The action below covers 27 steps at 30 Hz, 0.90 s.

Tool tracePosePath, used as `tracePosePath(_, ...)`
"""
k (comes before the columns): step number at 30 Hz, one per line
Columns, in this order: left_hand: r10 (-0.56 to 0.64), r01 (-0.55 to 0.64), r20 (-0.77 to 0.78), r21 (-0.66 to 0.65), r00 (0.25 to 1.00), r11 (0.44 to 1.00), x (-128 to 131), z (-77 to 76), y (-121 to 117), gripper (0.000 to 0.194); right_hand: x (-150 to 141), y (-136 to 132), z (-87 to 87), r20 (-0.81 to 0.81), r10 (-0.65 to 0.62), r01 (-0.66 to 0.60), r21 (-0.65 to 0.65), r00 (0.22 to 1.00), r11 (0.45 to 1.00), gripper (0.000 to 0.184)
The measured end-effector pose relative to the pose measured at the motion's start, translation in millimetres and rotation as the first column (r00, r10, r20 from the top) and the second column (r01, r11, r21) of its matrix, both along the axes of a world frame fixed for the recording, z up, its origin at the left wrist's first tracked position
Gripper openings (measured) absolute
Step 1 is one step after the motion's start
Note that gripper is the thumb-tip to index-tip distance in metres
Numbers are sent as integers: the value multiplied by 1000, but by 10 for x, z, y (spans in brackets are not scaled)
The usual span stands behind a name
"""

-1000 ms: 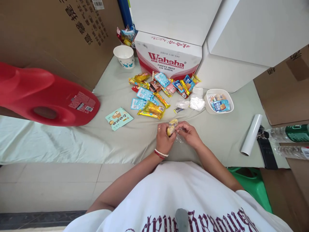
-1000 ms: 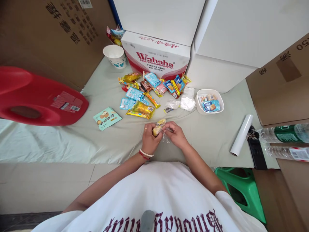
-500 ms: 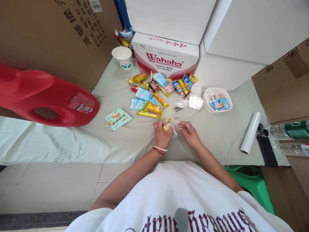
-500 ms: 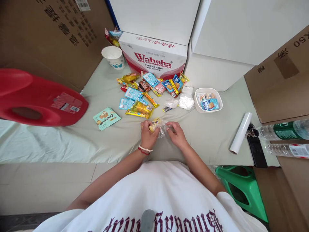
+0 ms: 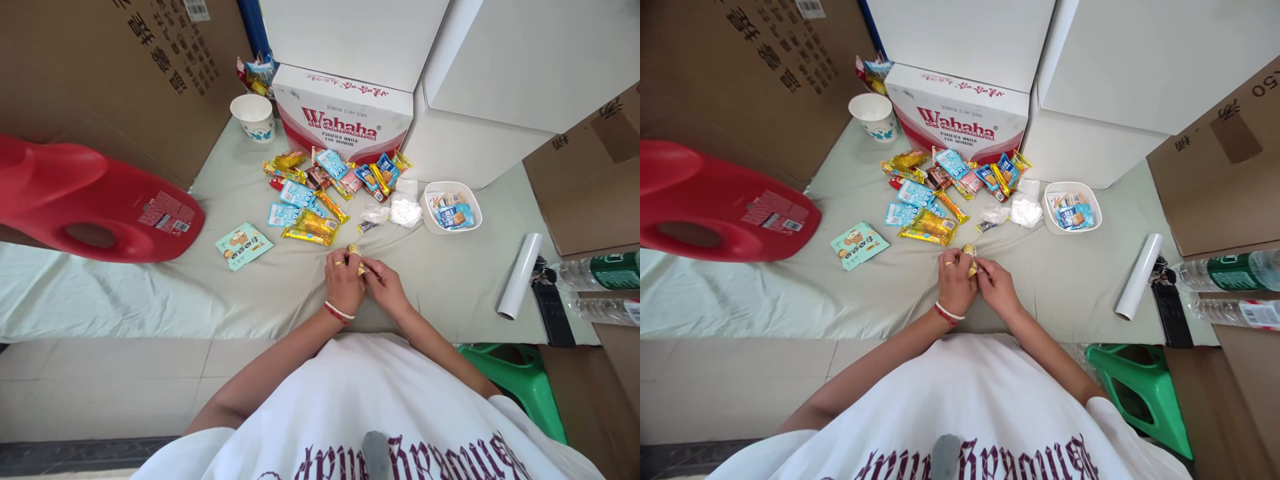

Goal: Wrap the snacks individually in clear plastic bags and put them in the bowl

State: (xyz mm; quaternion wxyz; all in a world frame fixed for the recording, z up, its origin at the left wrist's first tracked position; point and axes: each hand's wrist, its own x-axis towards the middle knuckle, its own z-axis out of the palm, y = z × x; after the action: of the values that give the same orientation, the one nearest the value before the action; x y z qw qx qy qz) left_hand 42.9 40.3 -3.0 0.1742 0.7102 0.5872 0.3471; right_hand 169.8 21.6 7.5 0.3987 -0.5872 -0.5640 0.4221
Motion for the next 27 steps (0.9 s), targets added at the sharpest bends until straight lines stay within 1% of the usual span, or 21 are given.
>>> tracePosePath(2, -82, 82, 18, 16, 996, 996, 5, 34, -62, 23, -20, -32, -57, -81, -38, 34, -56, 996, 998, 34)
tracePosePath(4, -192, 188, 75, 57, 979, 981, 1, 65, -144, 35, -14, -78, -117, -125, -89, 76, -100, 988, 992, 39)
tracePosePath(6, -301, 291, 165, 83, 939, 953, -26, 87, -221, 49, 40, -118, -157, -143, -131, 110, -149, 981, 983, 41)
tracePosePath(8, -368, 372, 282, 43, 886, 927, -100, 91, -271, 60, 188, -109, -159, -166, -182, 152, -178, 969, 972, 41)
tracePosePath(10, -347, 390, 370, -46, 862, 919, -230, 69, -290, 59, 466, 5, -108, -176, -263, 241, -139, 948, 961, 40)
tracePosePath(11, -312, 373, 385, -93, 869, 923, -313, 46, -294, 55, 653, 115, -62, -177, -326, 315, -88, 929, 945, 39)
tracePosePath(12, -269, 340, 380, -132, 885, 931, -404, 17, -298, 49, 864, 261, -4, -173, -394, 395, -27, 903, 918, 39)
tracePosePath(14, -192, 265, 344, -180, 919, 947, -592, -55, -318, 39, 1311, 641, 129, -186, -563, 585, 96, 805, 805, 42)
tracePosePath(15, -157, 229, 328, -192, 932, 954, -678, -93, -335, 35, 1521, 856, 195, -161, -615, 633, 113, 772, 766, 43)
tracePosePath(16, -130, 197, 311, -197, 942, 960, -754, -130, -358, 32, 1706, 1071, 253, -101, -662, 670, 99, 743, 736, 43)
tracePosePath(17, -110, 172, 291, -196, 950, 965, -818, -164, -385, 29, 1856, 1274, 299, -3, -692, 690, 60, 722, 721, 43)
tracePosePath(18, -97, 153, 271, -191, 958, 970, -868, -195, -413, 27, 1967, 1457, 330, 139, -680, 685, 21, 720, 729, 42)
tracePosePath(19, -91, 139, 249, -184, 964, 973, -906, -220, -440, 25, 2040, 1613, 349, 283, -628, 659, -21, 725, 752, 39)
tracePosePath(21, -95, 129, 197, -169, 976, 977, -949, -261, -482, 22, 2087, 1834, 356, 484, -503, 611, -85, 716, 787, 27)
tracePosePath(23, -108, 131, 148, -155, 983, 979, -965, -289, -499, 18, 2053, 1939, 359, 626, -416, 582, -75, 659, 810, 18)
tracePosePath(24, -116, 135, 130, -148, 985, 980, -968, -300, -499, 16, 2027, 1953, 369, 676, -402, 584, -52, 618, 810, 18)
tracePosePath(26, -126, 141, 111, -135, 986, 981, -974, -313, -486, 14, 1991, 1913, 416, 764, -366, 558, 10, 531, 830, 23)
tracePosePath(27, -131, 145, 107, -132, 986, 981, -979, -313, -479, 14, 1992, 1856, 450, 783, -365, 527, 57, 504, 848, 28)
